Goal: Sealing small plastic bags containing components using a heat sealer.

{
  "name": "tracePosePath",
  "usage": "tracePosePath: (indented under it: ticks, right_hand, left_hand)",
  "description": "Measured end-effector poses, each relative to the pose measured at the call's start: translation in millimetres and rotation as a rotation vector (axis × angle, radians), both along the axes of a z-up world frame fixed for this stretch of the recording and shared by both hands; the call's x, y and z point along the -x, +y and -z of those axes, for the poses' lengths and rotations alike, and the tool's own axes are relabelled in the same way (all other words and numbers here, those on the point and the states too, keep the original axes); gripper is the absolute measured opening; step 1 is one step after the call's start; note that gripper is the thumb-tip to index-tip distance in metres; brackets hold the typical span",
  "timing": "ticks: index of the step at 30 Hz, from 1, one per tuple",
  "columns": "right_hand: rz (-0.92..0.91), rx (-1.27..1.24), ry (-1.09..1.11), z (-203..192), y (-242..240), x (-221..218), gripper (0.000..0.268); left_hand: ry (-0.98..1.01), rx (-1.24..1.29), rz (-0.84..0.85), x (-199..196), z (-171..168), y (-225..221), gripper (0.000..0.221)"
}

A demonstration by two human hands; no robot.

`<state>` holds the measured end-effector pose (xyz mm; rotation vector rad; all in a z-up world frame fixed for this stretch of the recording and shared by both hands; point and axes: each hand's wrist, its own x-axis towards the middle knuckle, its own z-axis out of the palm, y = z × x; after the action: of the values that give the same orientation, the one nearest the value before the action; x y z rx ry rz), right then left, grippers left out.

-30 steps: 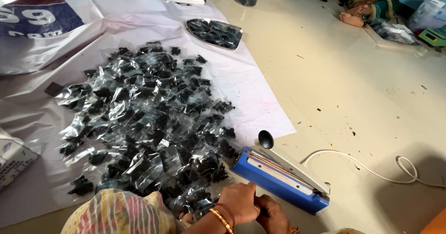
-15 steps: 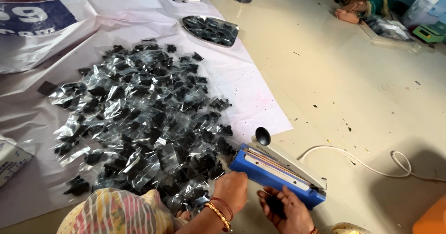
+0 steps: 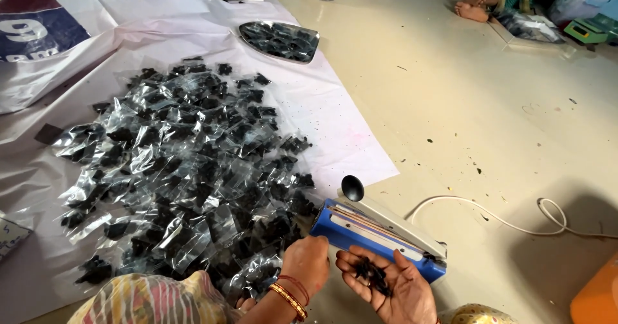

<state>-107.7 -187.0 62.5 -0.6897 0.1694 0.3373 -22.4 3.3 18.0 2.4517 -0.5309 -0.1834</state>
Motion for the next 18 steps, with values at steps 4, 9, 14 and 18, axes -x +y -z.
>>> tracePosePath:
  ticks: [4, 9, 14, 18]
  right_hand:
    - [-0.043, -0.057, -0.074, 0.0, -1.1, -1.3, 0.077]
    - [-0.067, -0.076, -0.102, -2.2, 0.6, -1.5, 0.076]
    - [0.004, -0.001, 0.023, 6.3, -3.4, -3.7, 0.072]
    - [0.153, 0.097, 0.406, 118.3, -58.0, -6.8, 0.056]
  left_hand:
    - [0.027, -0.005, 0.000, 1.0, -4.3, 0.3, 0.008]
    - [0.049, -0.010, 0.005, 1.5, -5.1, -0.3, 0.007]
    - [0.044, 0.002, 0.025, 3.0, 1.4, -1.6, 0.008]
    - [0.006, 0.023, 0.029, 4.5, 7.5, -2.6, 0.011]
